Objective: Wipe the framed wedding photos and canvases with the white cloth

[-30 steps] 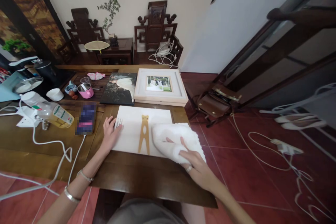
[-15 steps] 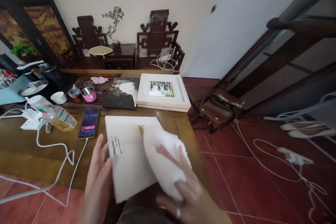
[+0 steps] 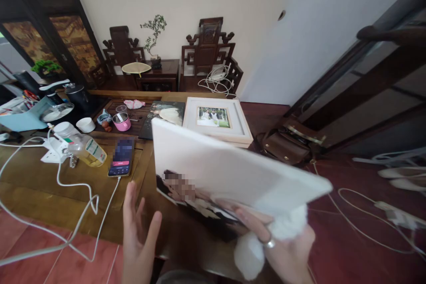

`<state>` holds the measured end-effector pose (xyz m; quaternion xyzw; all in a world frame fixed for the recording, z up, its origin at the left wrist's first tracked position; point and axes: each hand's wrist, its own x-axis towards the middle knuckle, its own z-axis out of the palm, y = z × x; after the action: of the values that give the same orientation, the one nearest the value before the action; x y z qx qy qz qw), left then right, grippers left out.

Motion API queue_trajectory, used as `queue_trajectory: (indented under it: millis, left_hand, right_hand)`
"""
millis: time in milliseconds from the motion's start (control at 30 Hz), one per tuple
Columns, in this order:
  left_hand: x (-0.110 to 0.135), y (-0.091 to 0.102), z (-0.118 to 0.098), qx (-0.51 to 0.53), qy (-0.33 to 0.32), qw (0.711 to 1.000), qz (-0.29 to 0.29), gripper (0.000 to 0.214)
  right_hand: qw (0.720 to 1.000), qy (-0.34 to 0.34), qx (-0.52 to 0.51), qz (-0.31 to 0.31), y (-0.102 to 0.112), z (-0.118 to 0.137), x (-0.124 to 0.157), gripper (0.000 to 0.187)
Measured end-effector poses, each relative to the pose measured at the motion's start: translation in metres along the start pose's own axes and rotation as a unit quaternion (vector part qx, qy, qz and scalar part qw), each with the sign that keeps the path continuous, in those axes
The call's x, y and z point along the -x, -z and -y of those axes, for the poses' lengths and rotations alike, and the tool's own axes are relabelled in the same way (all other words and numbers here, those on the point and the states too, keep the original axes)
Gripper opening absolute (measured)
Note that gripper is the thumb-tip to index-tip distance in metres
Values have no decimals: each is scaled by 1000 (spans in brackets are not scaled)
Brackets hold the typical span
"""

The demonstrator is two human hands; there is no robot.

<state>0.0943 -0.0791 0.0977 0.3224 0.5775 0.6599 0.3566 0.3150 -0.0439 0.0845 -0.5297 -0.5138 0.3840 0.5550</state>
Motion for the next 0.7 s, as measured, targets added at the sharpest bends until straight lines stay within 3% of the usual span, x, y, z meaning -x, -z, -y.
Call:
queue_trajectory:
  millis: [33,100,233,333,433,567,633,700]
  left_hand:
    - [-3,3,9,-4,23,1000,-20,75]
    - [-3,13,26,43,97,994,-3,80]
    - [13,33,46,183,250,942,130,85]
    - [26,41,51,197,327,913,142,76]
    - [30,44,53,174,385,898,119,68]
    - [23,49,50,225,400,880,121,47]
    - [13,52,45,255,370,883,133,36]
    - [-1,53,36,268,323,897,138,34]
  right_hand:
    - [999,-36,-31,-14,0,7,-5,24]
    - [987,-110,-109,-31,-2,18,-15,29]
    - [940,-246,-237,-14,-14,21,-29,43]
    - [921,-307,-239,22,-25,8,-32,41]
    - [923,-319,-210,52,-29,-2,-33,39]
    - [957,-260,-121,47,-16,-3,-38,42]
    - [988,-155,1,0,-2,-4,-41,33]
    - [989,13,145,-12,11,-6,-42,24]
